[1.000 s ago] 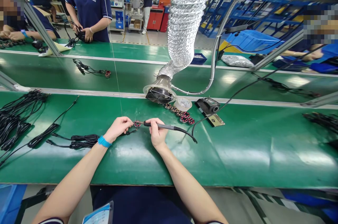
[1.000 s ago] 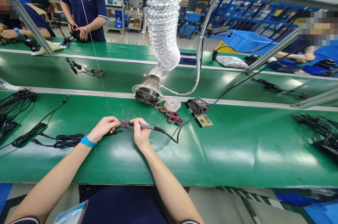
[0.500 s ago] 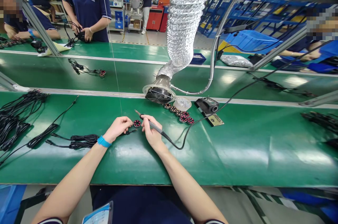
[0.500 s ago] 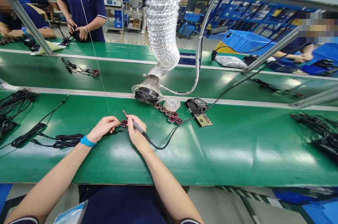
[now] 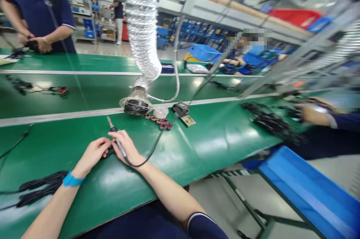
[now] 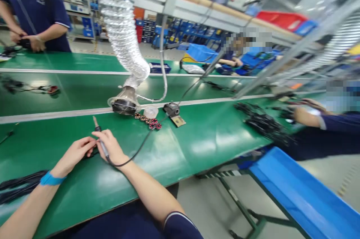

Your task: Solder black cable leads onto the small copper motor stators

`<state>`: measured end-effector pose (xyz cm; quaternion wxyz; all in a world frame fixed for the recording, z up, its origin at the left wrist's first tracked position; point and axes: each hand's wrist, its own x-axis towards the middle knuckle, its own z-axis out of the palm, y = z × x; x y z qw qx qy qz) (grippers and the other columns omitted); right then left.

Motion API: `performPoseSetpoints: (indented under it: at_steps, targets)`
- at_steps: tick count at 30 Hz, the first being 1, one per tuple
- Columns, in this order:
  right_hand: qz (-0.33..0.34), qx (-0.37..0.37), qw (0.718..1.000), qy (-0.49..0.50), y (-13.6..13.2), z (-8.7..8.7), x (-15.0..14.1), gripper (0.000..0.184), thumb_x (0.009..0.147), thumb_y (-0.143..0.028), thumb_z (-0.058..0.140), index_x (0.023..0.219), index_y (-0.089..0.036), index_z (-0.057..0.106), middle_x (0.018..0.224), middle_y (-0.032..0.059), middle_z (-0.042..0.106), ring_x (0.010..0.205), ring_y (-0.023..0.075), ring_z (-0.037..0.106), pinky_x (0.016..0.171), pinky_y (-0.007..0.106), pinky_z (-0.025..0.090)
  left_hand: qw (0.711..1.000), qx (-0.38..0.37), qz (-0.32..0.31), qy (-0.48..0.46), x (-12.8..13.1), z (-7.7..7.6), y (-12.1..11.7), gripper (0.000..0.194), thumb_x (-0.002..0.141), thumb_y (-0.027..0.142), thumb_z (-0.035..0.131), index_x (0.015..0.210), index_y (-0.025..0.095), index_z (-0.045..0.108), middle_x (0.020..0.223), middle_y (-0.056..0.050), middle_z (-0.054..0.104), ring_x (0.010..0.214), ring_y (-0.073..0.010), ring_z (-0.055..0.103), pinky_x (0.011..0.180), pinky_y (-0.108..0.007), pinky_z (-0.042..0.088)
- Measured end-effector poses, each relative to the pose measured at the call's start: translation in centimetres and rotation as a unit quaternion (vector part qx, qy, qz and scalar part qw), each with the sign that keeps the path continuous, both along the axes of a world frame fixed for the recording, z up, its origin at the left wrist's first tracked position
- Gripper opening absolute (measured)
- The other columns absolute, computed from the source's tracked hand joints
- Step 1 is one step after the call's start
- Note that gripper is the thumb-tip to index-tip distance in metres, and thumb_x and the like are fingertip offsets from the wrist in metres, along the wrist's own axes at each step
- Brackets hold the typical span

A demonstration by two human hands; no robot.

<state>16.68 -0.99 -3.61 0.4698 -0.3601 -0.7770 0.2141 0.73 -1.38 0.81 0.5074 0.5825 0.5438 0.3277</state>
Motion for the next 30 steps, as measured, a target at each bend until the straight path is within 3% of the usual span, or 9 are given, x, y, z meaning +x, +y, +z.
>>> performPoseSetpoints:
  at_steps: [5, 13, 19, 26, 30]
  targets:
    - [-0.025, 0.000, 0.998, -0.066, 0.5, -0.2, 0.3, 0.046, 0.089, -0.014, 0.053, 0.134, -0.023, 0.052, 0.108, 0.0055, 0.052, 0.093, 0.0132, 0.060, 0.088, 0.023, 0.051, 0.999, 0.002, -0.020, 0.048, -0.3, 0.0, 0.5, 0.047, 0.067, 0.062, 0.063, 0.083, 0.018, 0.063, 0.062, 0.000, 0.060, 0.056, -0.0170, 0.055, 0.058, -0.029, 0.047]
    - [-0.045, 0.005, 0.998, -0.047, 0.0, 0.0, 0.7, 0.051, 0.086, -0.015, 0.056, 0.136, -0.021, 0.047, 0.106, 0.0038, 0.049, 0.085, 0.0109, 0.058, 0.084, 0.022, 0.051, 0.993, 0.041, -0.021, 0.105, -1.1, -1.2, 1.1, 0.050, 0.064, 0.065, 0.065, 0.085, 0.020, 0.067, 0.090, -0.007, 0.069, 0.071, -0.0231, 0.065, 0.070, -0.034, 0.054]
    - [-0.049, -0.007, 0.998, -0.047, -0.1, -0.3, 0.6, 0.051, 0.086, -0.015, 0.057, 0.135, -0.023, 0.046, 0.106, 0.0033, 0.049, 0.085, 0.0107, 0.059, 0.085, 0.023, 0.051, 0.993, 0.025, -0.057, 0.096, -1.1, -1.4, 1.2, 0.050, 0.073, 0.066, 0.060, 0.088, 0.018, 0.065, 0.063, -0.001, 0.061, 0.066, -0.0211, 0.059, 0.066, -0.031, 0.048]
    - [-0.043, -0.005, 0.999, -0.010, -0.4, -0.4, 0.5, 0.049, 0.085, -0.009, 0.053, 0.132, -0.023, 0.050, 0.109, 0.0049, 0.050, 0.087, 0.0122, 0.059, 0.084, 0.025, 0.051, 0.997, 0.033, -0.037, 0.056, 0.1, -0.2, 0.3, 0.040, 0.077, 0.056, 0.059, 0.073, 0.017, 0.063, 0.058, 0.002, 0.054, 0.060, -0.0163, 0.051, 0.064, -0.028, 0.040]
    - [-0.024, -0.016, 0.998, 0.048, -0.3, 0.0, 0.3, 0.051, 0.081, -0.003, 0.051, 0.128, -0.022, 0.052, 0.103, 0.0036, 0.050, 0.082, 0.0114, 0.059, 0.082, 0.025, 0.052, 0.999, 0.026, -0.011, 0.025, 0.4, -0.4, 0.4, 0.035, 0.073, 0.050, 0.062, 0.074, 0.015, 0.063, 0.055, 0.003, 0.053, 0.055, -0.0140, 0.049, 0.060, -0.026, 0.038]
